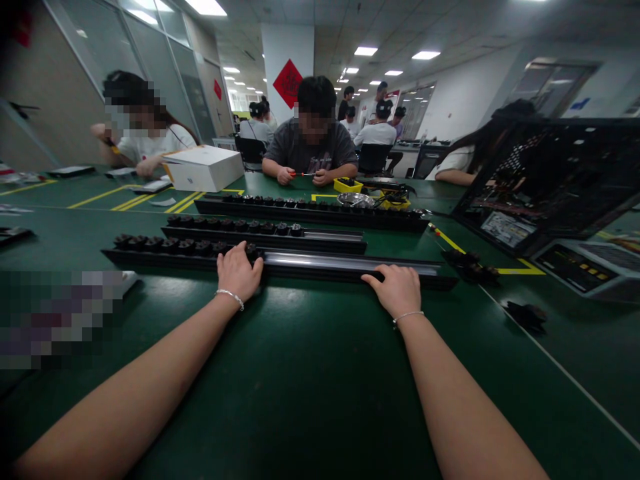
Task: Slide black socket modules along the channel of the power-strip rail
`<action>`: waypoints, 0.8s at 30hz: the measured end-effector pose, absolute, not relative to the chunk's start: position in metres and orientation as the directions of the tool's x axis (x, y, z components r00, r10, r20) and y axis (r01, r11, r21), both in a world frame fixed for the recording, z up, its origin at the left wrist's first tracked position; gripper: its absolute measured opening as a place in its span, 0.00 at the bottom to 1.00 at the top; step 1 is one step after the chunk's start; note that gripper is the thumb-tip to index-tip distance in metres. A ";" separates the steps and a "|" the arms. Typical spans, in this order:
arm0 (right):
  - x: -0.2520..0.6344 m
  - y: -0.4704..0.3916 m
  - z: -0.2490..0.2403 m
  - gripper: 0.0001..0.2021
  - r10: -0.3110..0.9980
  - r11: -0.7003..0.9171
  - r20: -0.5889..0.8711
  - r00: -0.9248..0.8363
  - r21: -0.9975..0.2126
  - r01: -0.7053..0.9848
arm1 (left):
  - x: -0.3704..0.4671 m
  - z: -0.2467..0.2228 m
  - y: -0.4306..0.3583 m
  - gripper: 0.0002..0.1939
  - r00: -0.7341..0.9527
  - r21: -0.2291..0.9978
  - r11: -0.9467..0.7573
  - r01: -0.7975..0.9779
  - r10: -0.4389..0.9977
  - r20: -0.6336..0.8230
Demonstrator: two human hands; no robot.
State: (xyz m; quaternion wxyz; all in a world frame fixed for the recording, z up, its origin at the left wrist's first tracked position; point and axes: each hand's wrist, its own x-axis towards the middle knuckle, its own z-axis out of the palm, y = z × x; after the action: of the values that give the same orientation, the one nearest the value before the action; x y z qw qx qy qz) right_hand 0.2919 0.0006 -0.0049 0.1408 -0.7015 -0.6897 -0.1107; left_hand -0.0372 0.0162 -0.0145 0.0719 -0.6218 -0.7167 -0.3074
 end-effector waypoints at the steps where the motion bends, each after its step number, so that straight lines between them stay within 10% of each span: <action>1: 0.292 0.001 -0.005 0.25 0.938 -0.010 0.347 0.025 -0.043 0.999 | -0.037 -0.014 0.016 0.30 -0.212 0.349 0.038 0.936 0.852 0.478; 24: 0.292 0.001 -0.006 0.24 0.938 -0.006 0.345 0.024 -0.053 0.999 | -0.041 -0.006 0.018 0.23 -0.255 0.369 0.089 0.925 0.866 0.430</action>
State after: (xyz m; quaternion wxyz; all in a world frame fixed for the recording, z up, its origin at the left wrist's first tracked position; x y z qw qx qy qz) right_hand 0.2920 0.0010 -0.0063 0.1421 -0.7012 -0.6906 -0.1062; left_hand -0.0412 0.0178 -0.0064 0.0505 -0.6083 -0.7362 -0.2923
